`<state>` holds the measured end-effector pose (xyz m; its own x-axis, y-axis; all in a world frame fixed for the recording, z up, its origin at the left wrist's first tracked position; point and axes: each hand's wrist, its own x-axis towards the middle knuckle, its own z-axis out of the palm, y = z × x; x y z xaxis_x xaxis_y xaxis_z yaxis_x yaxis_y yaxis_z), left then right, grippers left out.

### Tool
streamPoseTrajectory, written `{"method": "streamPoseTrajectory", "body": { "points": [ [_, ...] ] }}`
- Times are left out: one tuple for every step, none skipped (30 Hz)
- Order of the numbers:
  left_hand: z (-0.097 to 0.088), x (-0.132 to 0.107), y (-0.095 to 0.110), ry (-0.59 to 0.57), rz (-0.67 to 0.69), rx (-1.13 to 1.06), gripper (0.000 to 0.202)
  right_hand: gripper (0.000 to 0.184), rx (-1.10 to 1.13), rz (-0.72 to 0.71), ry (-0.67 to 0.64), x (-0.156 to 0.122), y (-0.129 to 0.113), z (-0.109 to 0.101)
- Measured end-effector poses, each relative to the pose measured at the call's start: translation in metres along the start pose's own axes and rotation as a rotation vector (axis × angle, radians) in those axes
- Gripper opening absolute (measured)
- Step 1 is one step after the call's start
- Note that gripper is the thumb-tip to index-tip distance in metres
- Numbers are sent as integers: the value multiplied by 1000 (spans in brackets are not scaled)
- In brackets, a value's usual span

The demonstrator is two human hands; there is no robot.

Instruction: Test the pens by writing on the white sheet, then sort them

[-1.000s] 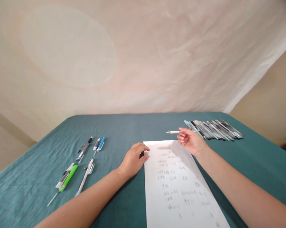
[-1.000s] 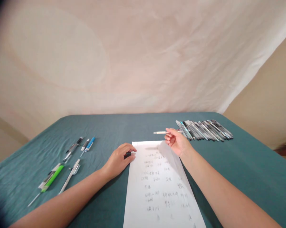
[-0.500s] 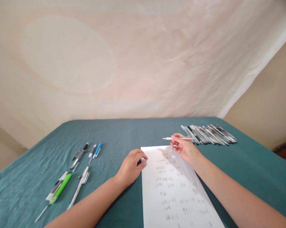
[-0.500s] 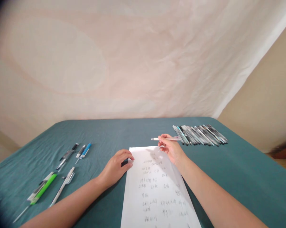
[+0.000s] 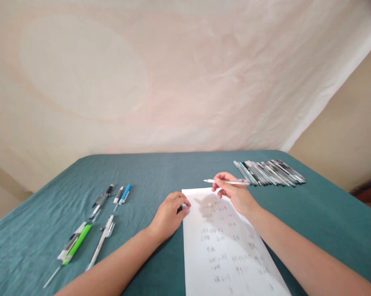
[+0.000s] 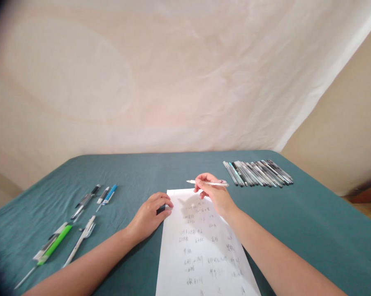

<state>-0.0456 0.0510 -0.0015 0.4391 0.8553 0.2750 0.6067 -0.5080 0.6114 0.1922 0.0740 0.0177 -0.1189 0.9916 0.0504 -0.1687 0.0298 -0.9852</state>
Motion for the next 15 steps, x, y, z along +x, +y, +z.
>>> {"method": "streamPoseTrajectory", "body": {
  "points": [
    [0, 0, 0, -4, 1, 4, 16, 27, -7, -7, -3, -1, 0, 1],
    [0, 0, 0, -5, 3, 7, 15, 27, -13, -6, -10, -2, 0, 2],
    [0, 1, 0, -5, 5, 10, 15, 27, -17, 0, -19, -2, 1, 3],
    [0, 1, 0, -4, 7, 13, 15, 28, -22, 11, -34, -3, 1, 4],
    [1, 1, 0, -2, 9, 16, 15, 29, -28, 21, -50, -3, 2, 5],
    [1, 1, -1, -1, 11, 17, 15, 31, -34, 34, -67, -3, 4, 5],
    [1, 1, -1, -3, 12, 19, 15, 34, -39, 46, -81, -4, 5, 6],
    [1, 1, -1, -4, 12, 19, 15, 36, -42, 59, -92, -3, 7, 6],
    [2, 0, -1, -4, 13, 20, 16, 38, -44, 72, -100, -3, 10, 7],
    [2, 0, -2, -3, 14, 19, 16, 38, -46, 84, -103, -3, 12, 6],
    [2, 0, -2, -1, 16, 18, 16, 38, -49, 91, -102, -2, 15, 6],
    [2, 0, -2, 0, 18, 16, 16, 37, -55, 94, -97, -2, 17, 5],
    [3, 0, -3, 2, 20, 14, 16, 34, -64, 92, -88, -1, 19, 4],
    [3, -1, -3, 2, 23, 12, 16, 31, -72, 86, -77, -1, 20, 4],
    [3, -1, -3, 1, 25, 9, 16, 28, -78, 76, -65, -1, 21, 3]
  ]
}}
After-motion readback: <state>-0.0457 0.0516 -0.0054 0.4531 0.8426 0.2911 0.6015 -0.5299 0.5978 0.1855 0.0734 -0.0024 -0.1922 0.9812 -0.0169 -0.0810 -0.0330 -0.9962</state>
